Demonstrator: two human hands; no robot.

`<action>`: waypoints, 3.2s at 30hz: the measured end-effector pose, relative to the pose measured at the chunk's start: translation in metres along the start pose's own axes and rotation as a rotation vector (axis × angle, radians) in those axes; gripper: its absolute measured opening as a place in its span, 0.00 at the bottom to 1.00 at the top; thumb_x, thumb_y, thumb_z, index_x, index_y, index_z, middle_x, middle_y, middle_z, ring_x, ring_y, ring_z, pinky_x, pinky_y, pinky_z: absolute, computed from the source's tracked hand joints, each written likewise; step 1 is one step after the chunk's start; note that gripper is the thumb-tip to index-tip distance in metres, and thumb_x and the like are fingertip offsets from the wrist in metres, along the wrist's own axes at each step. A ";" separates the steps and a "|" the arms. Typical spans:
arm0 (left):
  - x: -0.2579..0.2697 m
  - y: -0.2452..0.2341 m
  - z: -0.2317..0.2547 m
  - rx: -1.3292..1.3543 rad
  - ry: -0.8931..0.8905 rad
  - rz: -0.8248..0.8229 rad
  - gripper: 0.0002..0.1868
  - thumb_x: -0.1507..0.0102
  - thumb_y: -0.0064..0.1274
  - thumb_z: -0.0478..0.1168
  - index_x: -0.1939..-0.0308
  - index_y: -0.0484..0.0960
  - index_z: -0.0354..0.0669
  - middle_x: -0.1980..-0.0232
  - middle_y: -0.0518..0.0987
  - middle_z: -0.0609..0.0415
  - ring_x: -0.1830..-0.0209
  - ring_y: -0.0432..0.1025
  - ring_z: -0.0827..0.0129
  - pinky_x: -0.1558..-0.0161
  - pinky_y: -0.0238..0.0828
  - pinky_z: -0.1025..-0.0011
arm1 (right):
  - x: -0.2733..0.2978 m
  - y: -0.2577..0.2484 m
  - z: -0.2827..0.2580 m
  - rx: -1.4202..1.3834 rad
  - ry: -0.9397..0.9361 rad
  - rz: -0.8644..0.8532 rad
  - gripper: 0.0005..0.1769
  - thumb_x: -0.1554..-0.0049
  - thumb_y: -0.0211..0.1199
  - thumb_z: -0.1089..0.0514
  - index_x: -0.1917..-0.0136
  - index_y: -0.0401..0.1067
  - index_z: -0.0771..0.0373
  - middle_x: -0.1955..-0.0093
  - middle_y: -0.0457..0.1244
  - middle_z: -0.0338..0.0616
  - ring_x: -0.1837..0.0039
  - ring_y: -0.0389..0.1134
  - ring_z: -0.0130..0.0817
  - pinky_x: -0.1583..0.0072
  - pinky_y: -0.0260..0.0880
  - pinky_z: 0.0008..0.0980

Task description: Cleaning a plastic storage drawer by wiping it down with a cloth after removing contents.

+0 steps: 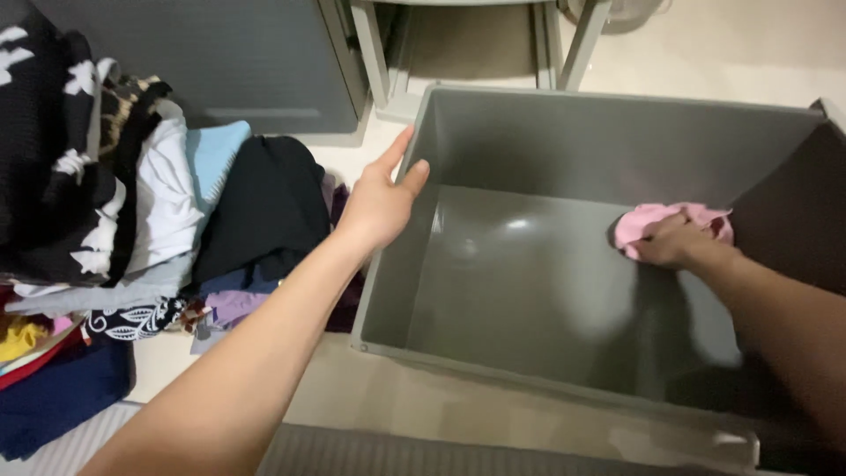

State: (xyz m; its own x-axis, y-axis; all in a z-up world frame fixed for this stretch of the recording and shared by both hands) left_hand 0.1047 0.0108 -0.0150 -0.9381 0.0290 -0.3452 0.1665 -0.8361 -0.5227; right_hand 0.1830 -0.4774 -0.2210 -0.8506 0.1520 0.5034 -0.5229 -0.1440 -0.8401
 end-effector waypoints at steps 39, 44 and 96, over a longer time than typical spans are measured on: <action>0.013 -0.016 0.032 0.002 -0.337 -0.070 0.35 0.35 0.49 0.55 0.24 0.60 0.69 0.45 0.84 0.38 0.42 0.77 0.46 0.39 0.69 0.58 | 0.215 -0.086 -0.314 0.164 -0.897 0.311 0.54 0.41 0.56 0.36 0.18 0.28 0.58 0.16 0.25 0.65 0.17 0.22 0.68 0.23 0.26 0.61; 0.004 -0.008 0.017 -0.007 -0.298 -0.074 0.34 0.34 0.49 0.56 0.23 0.59 0.70 0.38 0.78 0.41 0.36 0.72 0.46 0.37 0.65 0.57 | 0.062 0.004 -0.144 0.210 -0.487 0.148 0.63 0.43 0.47 0.23 0.18 0.14 0.58 0.17 0.13 0.65 0.17 0.15 0.64 0.22 0.24 0.58; 0.007 -0.006 0.014 0.081 -0.433 -0.084 0.40 0.33 0.15 0.71 0.27 0.70 0.63 0.32 0.75 0.39 0.28 0.65 0.43 0.30 0.58 0.55 | 0.178 -0.153 -0.381 -2.013 -0.812 -0.678 0.45 0.31 0.40 0.27 0.20 0.51 0.66 0.25 0.55 0.59 0.24 0.52 0.57 0.22 0.52 0.60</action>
State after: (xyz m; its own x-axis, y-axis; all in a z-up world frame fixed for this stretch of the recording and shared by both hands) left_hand 0.0926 0.0087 -0.0036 -0.9910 -0.1183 0.0631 0.0756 -0.8816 -0.4659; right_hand 0.1331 -0.0556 -0.0797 -0.7397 -0.6358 0.2206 -0.3801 0.6652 0.6426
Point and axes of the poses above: each hand's wrist, its own x-axis away from the middle knuckle, its own y-axis out of the palm, z = x × y, the point moved 8 cm from there along -x, towards the middle knuckle
